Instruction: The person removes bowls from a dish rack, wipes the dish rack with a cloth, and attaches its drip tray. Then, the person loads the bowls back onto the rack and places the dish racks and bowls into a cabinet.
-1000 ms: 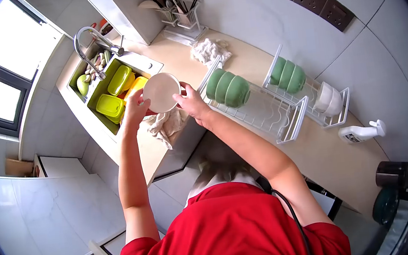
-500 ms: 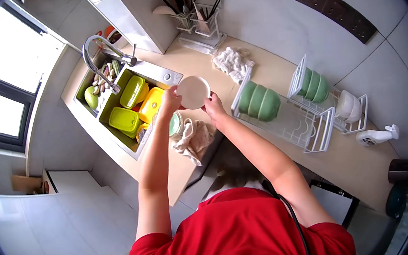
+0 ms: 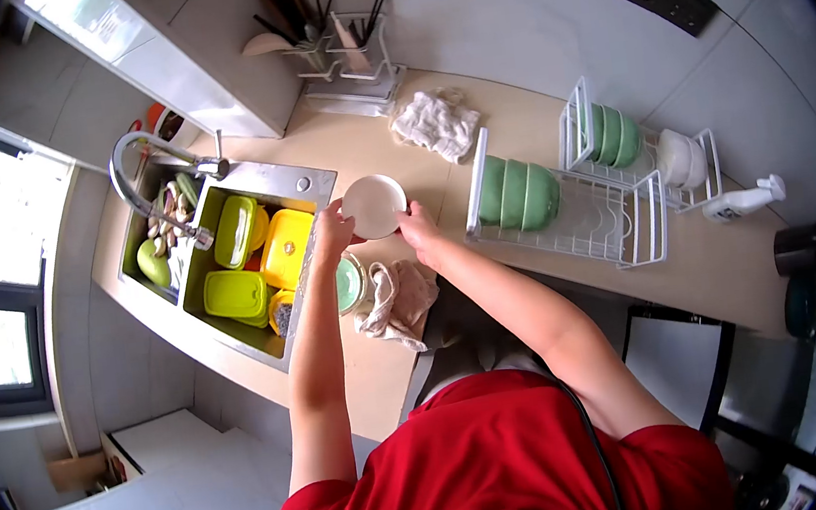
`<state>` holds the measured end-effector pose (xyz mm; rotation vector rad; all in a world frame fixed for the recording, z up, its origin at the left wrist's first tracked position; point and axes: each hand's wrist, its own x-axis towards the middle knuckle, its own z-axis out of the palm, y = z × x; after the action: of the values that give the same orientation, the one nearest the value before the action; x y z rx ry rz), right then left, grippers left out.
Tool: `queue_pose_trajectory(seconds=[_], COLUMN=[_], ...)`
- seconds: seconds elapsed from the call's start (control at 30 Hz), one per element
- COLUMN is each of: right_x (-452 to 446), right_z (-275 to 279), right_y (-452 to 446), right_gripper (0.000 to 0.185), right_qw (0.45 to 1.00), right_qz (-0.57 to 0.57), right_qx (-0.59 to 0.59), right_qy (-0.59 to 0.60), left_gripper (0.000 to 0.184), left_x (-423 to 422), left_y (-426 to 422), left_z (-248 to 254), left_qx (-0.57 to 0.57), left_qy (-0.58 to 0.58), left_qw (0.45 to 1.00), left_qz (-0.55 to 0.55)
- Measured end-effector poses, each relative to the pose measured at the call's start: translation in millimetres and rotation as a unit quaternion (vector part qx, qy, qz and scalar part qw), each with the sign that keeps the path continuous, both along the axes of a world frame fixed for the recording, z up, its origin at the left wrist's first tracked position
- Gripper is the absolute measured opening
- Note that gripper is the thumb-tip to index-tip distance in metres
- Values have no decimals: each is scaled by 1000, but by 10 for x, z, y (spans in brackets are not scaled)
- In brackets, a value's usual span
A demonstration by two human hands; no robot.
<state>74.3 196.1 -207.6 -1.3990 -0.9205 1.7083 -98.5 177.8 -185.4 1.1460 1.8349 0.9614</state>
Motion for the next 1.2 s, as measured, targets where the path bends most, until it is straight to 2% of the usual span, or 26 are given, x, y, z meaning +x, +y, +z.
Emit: queue_pose_trajectory(seconds=[0.03,0.07,0.1,0.13,0.17,0.23,0.27,0.3,0.33,0.37,0.4,0.43,0.47,0.5,0.57,0.63,0.7,0.77,0.83,0.87,0.93,0.97,1.03,1.1,1.17,1.2], right_x=[-18,-2,34,21,-3,12,-3,6,57,135,245,370,507,656,1266,1872,2514,3153,3741,3930,4117,4203,4137,4166,4122,4129], right_z=[44,83,103,51,0,69,87,33,105,274,607,727,808,930,1733,2030,2420,2311,1977,1777,1590,1483,1557,1481,1482,1437], right_y=[5,12,14,18,25,20,23,30,12,-32,-130,-187,-237,-293,-543,-627,-740,-714,-595,-555,-505,-504,-536,-507,-523,-515], right_gripper=[33,33,33,33,32,32,33,34,36,37,39,39,40,41,41,39,33,34,34,34,34,34,36,37,26,26], right_qw=[1000,999,997,998,999,999,998,997,995,991,992,992,992,979,968,966,973,953,885,886,910,913,980,983,983,984], right_qz=[-12,28,63,50,38,45,53,60,79,100,93,83,128,174,171,147,54,-90,-211,-207,-204,-197,-137,-125,-158,-156], right_qx=[-1,2,3,7,12,-5,-7,-9,-3,2,-7,-8,14,36,96,159,218,282,342,342,230,229,130,128,86,80], right_qy=[-3,-20,-39,-28,-17,-30,-34,-38,-64,-89,-90,-93,0,95,159,141,60,-62,-237,-233,-278,-274,-58,-38,29,32], left_gripper=[45,47,48,46,43,43,44,45,48,52,53,50,45,45,42,45,46,48,46,43,40,38,32,30,26,26], left_x=[4,10,38,70,70,56,26,29,52,67,-98,-156,-56,186,735,1078,1398,1594,1747,1826,1944,1988,2111,2144,2136,2121], left_y=[22,20,17,22,35,33,41,35,41,37,36,-1,-2,-68,-242,-248,-202,-95,-9,24,45,26,-32,-40,-36,-14], left_z=[17,34,117,194,206,253,261,302,464,628,439,507,709,1034,1618,1673,1650,1452,1301,1260,1234,1213,1273,1233,1186,1165], left_qx=[14,-15,-36,-57,-58,-69,-72,-96,-151,-150,-64,33,48,58,70,56,46,40,42,44,32,21,33,25,9,8], left_qy=[48,43,-49,-116,-144,-156,-113,-160,-122,-61,2,50,35,-65,-243,-280,-229,-182,-148,-116,-132,-149,-165,-218,-254,-268], left_qw=[999,999,998,992,988,985,991,982,981,987,998,998,998,996,967,952,957,968,977,982,982,980,982,974,967,963], left_qz=[-10,-6,-11,-8,-3,-13,-29,8,24,16,17,-24,-12,0,-39,-114,-172,-166,-149,-140,-132,-129,-89,-49,-25,-22])
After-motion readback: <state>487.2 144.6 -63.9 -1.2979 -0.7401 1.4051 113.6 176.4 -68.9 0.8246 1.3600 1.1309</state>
